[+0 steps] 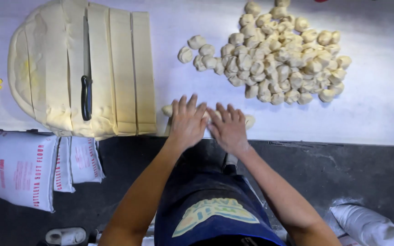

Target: Pinching off small pieces of dough from long strips to create uniform dough balls on a production table.

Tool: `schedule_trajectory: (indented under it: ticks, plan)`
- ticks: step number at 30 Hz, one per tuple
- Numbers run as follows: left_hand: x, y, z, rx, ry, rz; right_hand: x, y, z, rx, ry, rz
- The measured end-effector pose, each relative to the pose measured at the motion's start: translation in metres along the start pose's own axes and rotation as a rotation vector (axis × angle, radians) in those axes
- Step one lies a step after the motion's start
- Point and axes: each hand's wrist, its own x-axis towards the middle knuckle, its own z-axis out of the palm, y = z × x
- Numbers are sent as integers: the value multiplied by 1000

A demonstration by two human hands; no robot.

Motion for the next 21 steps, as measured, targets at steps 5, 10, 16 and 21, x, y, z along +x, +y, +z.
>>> schedule_trajectory:
  ticks: [5, 10, 16, 21]
  plan:
    - [-49, 29, -4, 58, -81, -78, -56, 5, -11, 85, 39, 52]
    - [29, -3, 38, 109, -42, -109, 11, 42, -6, 55, -134, 126]
    - [-31, 15, 14, 32, 27, 13, -42, 44, -22, 354, 12, 135]
    - [3, 58, 35, -203, -136, -97, -74, 91, 36, 488, 331, 260]
